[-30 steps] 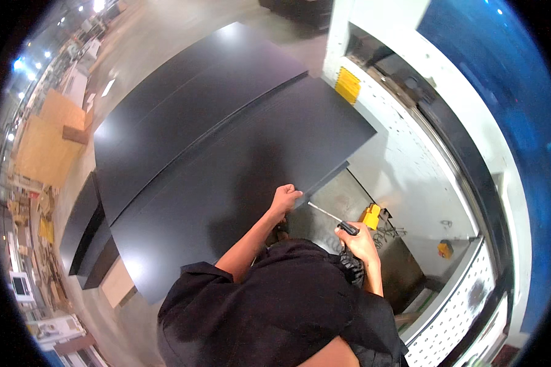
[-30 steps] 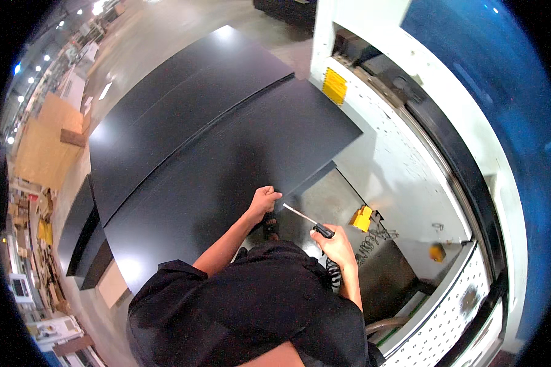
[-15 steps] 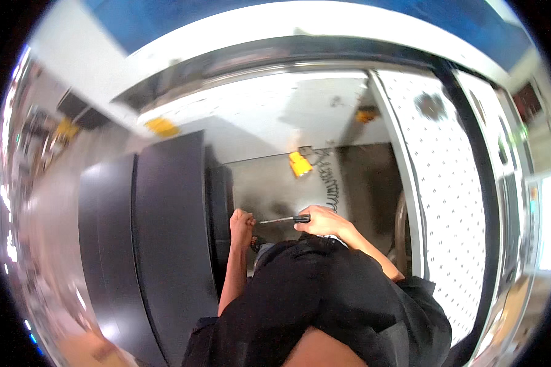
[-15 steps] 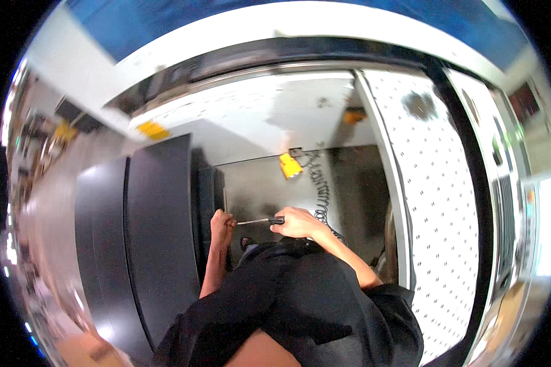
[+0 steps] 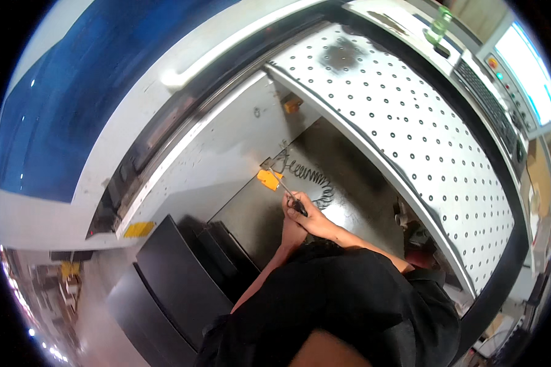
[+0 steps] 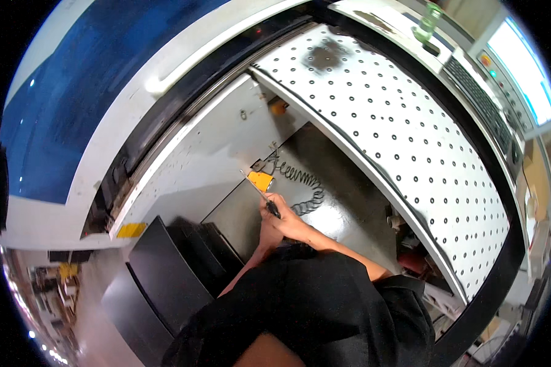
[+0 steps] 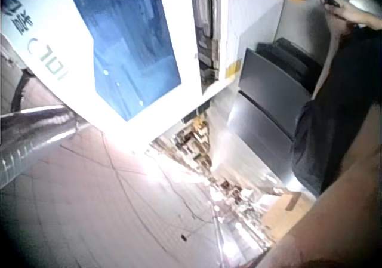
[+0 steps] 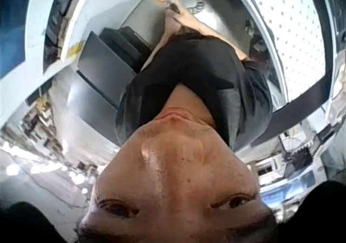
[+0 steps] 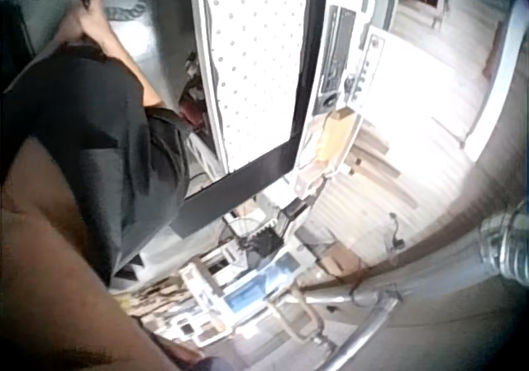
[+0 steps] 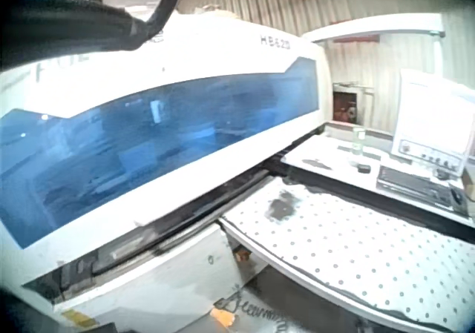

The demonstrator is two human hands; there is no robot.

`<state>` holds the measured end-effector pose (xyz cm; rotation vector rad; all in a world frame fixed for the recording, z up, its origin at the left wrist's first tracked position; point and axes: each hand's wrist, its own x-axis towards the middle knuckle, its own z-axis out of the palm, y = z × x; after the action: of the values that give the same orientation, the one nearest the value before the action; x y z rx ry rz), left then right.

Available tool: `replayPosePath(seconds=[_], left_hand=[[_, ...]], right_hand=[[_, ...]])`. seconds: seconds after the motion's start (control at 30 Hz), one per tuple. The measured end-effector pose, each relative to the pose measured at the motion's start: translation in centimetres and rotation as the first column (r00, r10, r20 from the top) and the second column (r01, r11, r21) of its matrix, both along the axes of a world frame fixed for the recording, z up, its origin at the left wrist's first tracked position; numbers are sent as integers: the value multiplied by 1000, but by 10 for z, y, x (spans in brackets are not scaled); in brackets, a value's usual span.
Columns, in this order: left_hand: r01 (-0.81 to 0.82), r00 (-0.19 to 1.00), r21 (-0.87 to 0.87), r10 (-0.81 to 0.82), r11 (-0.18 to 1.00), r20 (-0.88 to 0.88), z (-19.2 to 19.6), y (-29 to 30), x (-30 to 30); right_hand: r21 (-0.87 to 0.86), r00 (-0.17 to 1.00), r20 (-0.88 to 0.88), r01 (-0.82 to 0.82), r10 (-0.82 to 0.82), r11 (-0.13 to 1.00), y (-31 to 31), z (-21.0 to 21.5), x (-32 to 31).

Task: The person picks up large black panels from a stack, places them on a machine bed, cleans the surface using an air nozzle, and then moves them to a separate stack on the floor.

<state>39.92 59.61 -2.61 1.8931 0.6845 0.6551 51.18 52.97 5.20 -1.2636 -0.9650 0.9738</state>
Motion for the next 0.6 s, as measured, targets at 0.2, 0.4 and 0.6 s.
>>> replayPosePath(seconds=[0.2, 0.4, 0.6], left_hand=[[225, 919, -144, -259, 964, -297, 35, 33, 23], [178, 919, -165, -224, 970, -324, -24, 54, -10], [219, 885, -241, -296, 946, -359, 1, 76, -5]], right_hand=[[-333, 954, -95, 237, -283, 913, -5, -19, 35], [-376, 885, 302, 451, -354, 809, -28, -9, 51], [-320, 788, -3, 582, -615, 747, -72, -6, 60]])
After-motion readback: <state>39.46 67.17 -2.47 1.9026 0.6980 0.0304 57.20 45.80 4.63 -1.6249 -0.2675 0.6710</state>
